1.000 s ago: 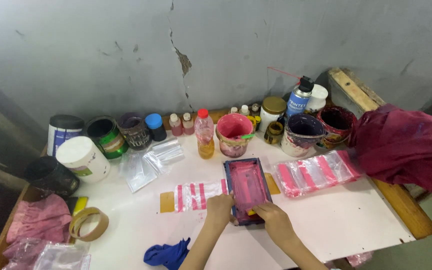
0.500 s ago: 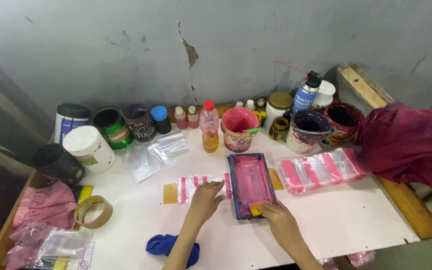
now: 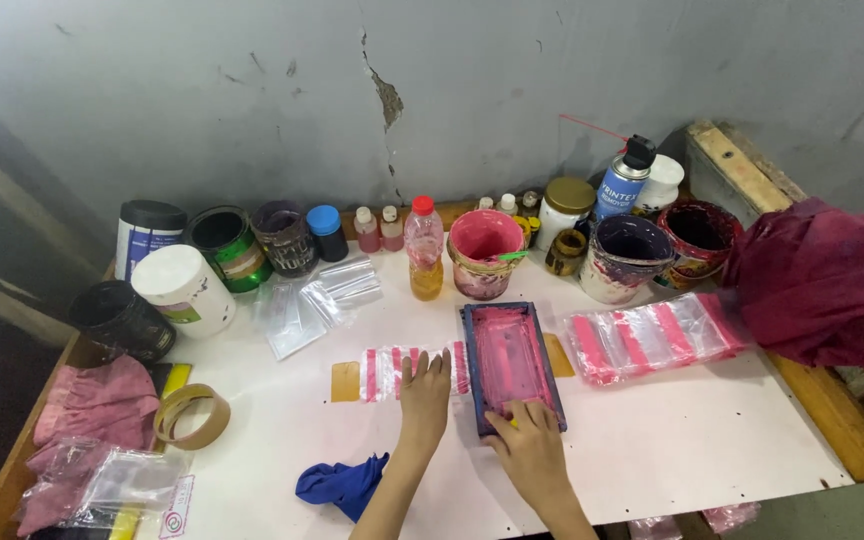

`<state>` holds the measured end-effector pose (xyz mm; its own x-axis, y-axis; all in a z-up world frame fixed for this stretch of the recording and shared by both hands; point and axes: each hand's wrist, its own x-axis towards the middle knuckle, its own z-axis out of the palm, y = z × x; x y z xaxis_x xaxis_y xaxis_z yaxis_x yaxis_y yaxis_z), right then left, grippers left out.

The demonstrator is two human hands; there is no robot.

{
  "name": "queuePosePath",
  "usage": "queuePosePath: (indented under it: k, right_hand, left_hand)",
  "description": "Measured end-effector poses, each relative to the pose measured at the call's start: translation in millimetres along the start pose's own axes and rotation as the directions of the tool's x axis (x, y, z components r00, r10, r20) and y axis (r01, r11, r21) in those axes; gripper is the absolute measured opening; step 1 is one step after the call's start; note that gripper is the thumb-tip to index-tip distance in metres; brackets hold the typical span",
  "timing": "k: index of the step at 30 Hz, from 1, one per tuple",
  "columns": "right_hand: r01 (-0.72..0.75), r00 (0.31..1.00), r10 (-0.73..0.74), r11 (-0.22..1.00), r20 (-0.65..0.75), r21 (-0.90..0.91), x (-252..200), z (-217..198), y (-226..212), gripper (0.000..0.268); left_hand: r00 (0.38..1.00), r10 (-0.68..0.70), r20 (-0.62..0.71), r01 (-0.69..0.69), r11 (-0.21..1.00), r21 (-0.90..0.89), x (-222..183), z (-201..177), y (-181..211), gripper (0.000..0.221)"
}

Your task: Manually applying pink ink to plastic strips using a small screen printing frame and a squeegee tool.

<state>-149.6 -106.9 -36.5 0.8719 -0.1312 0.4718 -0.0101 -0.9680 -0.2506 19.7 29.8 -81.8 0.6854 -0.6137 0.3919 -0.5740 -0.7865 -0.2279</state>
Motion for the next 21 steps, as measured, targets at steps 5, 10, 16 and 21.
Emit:
queuePosePath:
  k: [5, 10, 16, 21]
  right_hand:
    - [0.009, 0.999, -0.012, 0.994, -0.033, -0.106, -9.5, 22.8, 1.4, 0.032]
    - [0.004, 0.996, -0.016, 0.992, -0.088, -0.129, -13.9, 27.1, 0.7, 0.021]
    - [-0.048, 0.990, 0.046, 0.999, -0.137, -0.010, -13.6, 22.1, 0.5, 0.021]
    - [-0.064, 0.987, 0.062, 0.998, -0.146, -0.007, -16.9, 24.3, 2.5, 0.023]
  left_hand:
    - [1.000, 0.022, -0.008, -0.022, 0.999, 0.024, 1.7, 8.3, 3.4, 0.056]
    - [0.992, -0.016, 0.125, 0.022, 0.999, -0.040, 0.2, 12.5, 5.8, 0.067]
    - [0.991, -0.057, 0.124, 0.054, 0.998, 0.028, -7.5, 8.2, 14.4, 0.071]
    - [0.991, -0.071, 0.116, 0.057, 0.991, 0.119, -10.6, 12.1, 24.8, 0.064]
